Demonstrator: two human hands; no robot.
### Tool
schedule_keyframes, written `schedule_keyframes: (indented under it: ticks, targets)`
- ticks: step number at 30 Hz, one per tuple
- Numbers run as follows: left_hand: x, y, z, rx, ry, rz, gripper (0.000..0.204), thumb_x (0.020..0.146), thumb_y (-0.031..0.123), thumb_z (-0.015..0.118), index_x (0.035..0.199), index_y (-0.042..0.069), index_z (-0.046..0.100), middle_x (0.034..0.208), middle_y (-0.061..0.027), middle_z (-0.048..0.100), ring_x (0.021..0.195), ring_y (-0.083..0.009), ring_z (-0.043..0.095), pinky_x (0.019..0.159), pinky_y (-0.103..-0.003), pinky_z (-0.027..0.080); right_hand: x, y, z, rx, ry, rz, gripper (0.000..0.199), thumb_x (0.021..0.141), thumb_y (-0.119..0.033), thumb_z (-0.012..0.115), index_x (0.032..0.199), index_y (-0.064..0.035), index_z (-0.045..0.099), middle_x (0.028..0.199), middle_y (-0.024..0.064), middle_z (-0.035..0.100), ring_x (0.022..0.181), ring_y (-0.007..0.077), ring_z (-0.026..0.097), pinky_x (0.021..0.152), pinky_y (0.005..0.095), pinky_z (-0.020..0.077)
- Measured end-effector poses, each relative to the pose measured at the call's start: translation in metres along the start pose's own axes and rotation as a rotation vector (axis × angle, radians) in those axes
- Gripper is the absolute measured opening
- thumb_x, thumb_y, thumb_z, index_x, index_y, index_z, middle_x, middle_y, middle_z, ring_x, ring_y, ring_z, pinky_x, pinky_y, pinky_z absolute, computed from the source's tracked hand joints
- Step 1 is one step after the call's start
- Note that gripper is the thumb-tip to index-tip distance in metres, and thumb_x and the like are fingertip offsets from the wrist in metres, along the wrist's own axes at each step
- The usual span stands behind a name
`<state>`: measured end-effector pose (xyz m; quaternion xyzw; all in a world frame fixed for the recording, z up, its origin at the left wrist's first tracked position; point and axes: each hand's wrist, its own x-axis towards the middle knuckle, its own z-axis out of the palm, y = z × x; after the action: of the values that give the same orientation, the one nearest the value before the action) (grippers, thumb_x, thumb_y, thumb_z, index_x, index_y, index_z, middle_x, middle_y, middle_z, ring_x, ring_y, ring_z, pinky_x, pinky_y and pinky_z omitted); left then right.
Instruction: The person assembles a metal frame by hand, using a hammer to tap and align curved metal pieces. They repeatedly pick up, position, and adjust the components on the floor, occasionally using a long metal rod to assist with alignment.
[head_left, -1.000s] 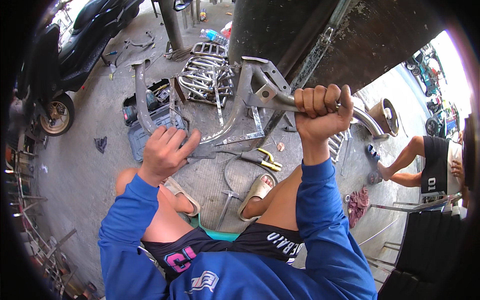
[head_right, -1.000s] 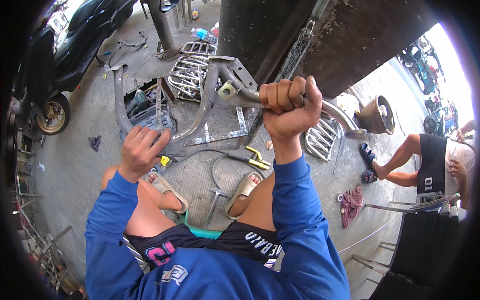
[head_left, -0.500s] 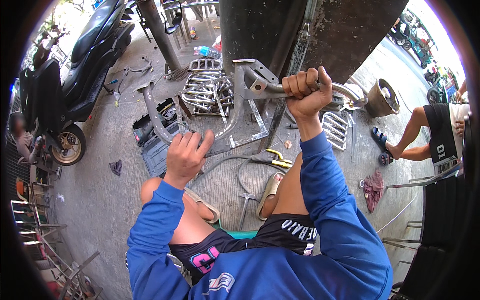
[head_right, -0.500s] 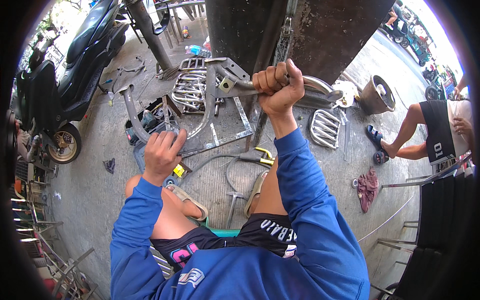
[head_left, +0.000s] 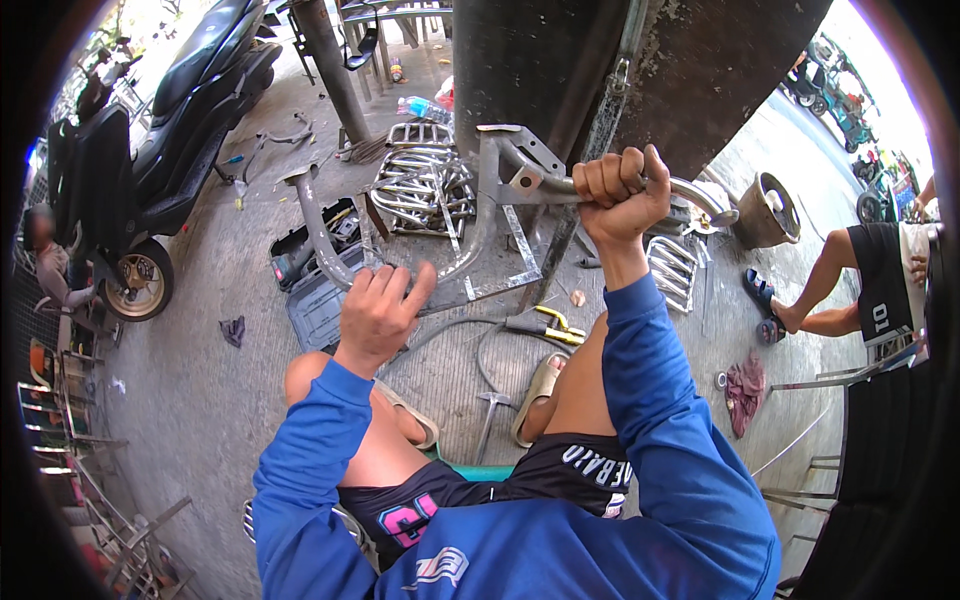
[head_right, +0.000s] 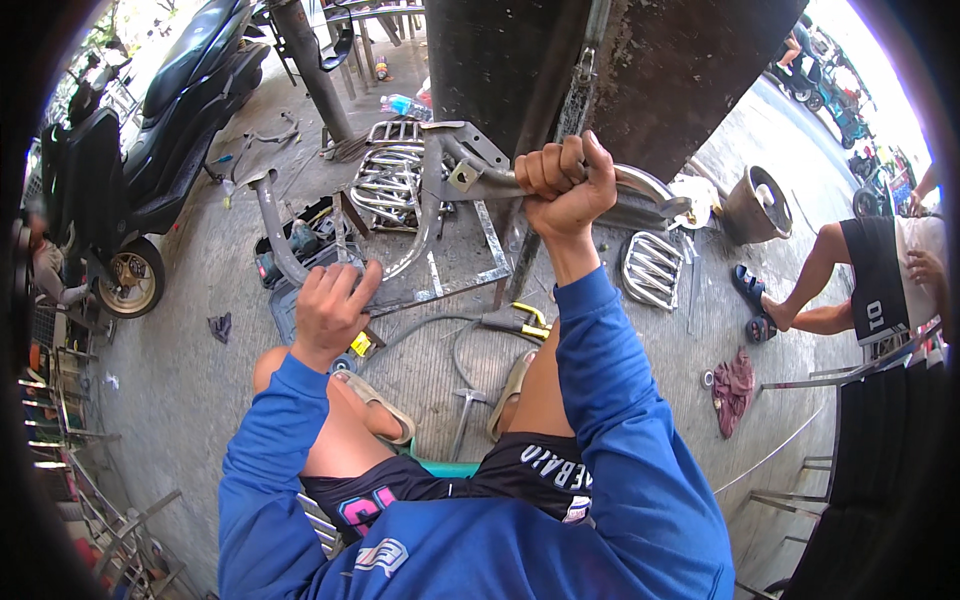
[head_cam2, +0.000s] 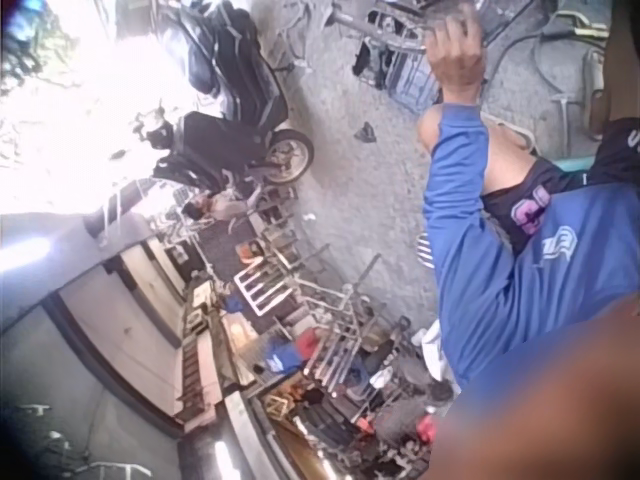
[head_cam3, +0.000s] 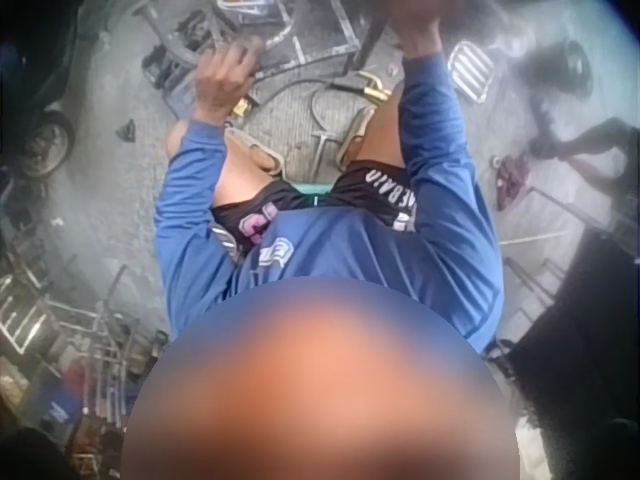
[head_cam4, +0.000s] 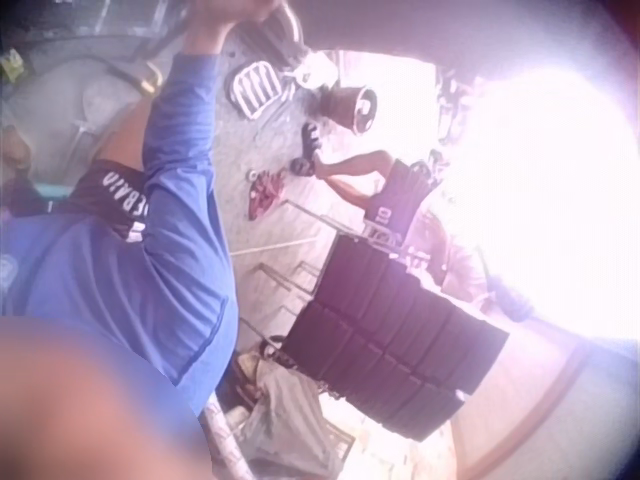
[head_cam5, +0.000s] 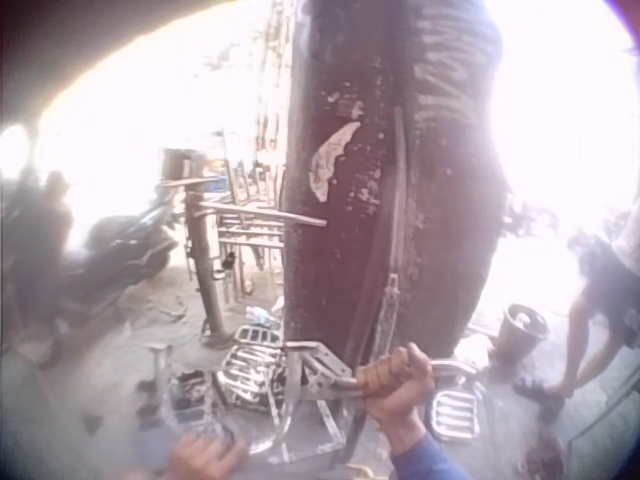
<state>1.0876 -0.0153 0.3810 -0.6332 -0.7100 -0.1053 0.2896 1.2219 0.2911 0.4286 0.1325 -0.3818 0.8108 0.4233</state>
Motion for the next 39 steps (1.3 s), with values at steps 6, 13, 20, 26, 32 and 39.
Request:
schedule_keyframes:
  ticks: [6, 13, 20, 26, 32, 39]
  targets:
    - [-0.001, 0.0, 0.004, -0.008, 0.023, 0.01, 0.049, 0.073, 0.008, 0.064, 0.122, 0.01, 0.065, 0.08, -0.0035, 0.052, 0.078, -0.0216, 0.058, 0.068, -0.037, 0.044, 0.001, 0.0, 0.0, -0.004, -0.014, -0.011, 0.053, 0.101, -0.043, 0.045, 0.058, -0.0192, 0.026, 0.047, -0.0042, 0.018, 0.044, 0.0116, 0.014, 0.05, 0.0321, 0.0227]
    - [0.0, -0.002, 0.006, 0.0, 0.06, 0.033, 0.045, 0.075, 0.009, 0.063, 0.12, 0.011, 0.066, 0.079, -0.0029, 0.052, 0.076, -0.0203, 0.057, 0.066, -0.036, 0.043, 0.001, -0.002, -0.004, 0.01, -0.028, -0.015, 0.053, 0.102, -0.043, 0.044, 0.058, -0.0189, 0.026, 0.048, -0.0042, 0.018, 0.045, 0.0119, 0.015, 0.051, 0.0325, 0.0223]
    - [-0.001, -0.001, 0.004, -0.012, 0.076, 0.025, 0.051, 0.068, 0.01, 0.067, 0.12, 0.011, 0.068, 0.081, -0.0038, 0.053, 0.077, -0.0224, 0.058, 0.069, -0.036, 0.045, 0.004, -0.005, -0.01, 0.082, -0.08, 0.012, 0.053, 0.104, -0.045, 0.041, 0.06, -0.0191, 0.026, 0.049, -0.0036, 0.02, 0.046, 0.012, 0.016, 0.051, 0.0326, 0.0241]
    - [-0.004, -0.001, 0.003, 0.015, 0.107, 0.035, 0.039, 0.079, 0.015, 0.064, 0.117, 0.012, 0.068, 0.081, -0.0018, 0.054, 0.076, -0.0181, 0.06, 0.069, -0.034, 0.047, 0.002, -0.011, -0.006, 0.049, -0.181, -0.006, 0.053, 0.107, -0.044, 0.037, 0.061, -0.0196, 0.027, 0.05, -0.0032, 0.022, 0.046, 0.0111, 0.018, 0.052, 0.0322, 0.025]
    - [-0.004, 0.001, -0.002, -0.007, 0.118, 0.014, 0.036, 0.08, 0.016, 0.064, 0.115, 0.013, 0.068, 0.08, -0.0013, 0.054, 0.076, -0.018, 0.06, 0.072, -0.034, 0.05, 0.004, -0.018, -0.005, -0.034, -0.226, -0.007, 0.054, 0.108, -0.047, 0.038, 0.061, -0.0199, 0.028, 0.05, -0.0036, 0.023, 0.046, 0.0108, 0.02, 0.052, 0.0318, 0.0244]
    - [-0.003, -0.002, -0.001, -0.007, 0.205, -0.026, 0.026, 0.082, 0.016, 0.063, 0.107, 0.014, 0.068, 0.077, 0.0008, 0.052, 0.074, -0.0147, 0.058, 0.068, -0.03, 0.045, 0.005, -0.013, -0.007, 0.015, -0.197, 0.033, 0.057, 0.108, -0.05, 0.039, 0.061, -0.0202, 0.029, 0.05, -0.0038, 0.024, 0.045, 0.0108, 0.021, 0.053, 0.0313, 0.0253]
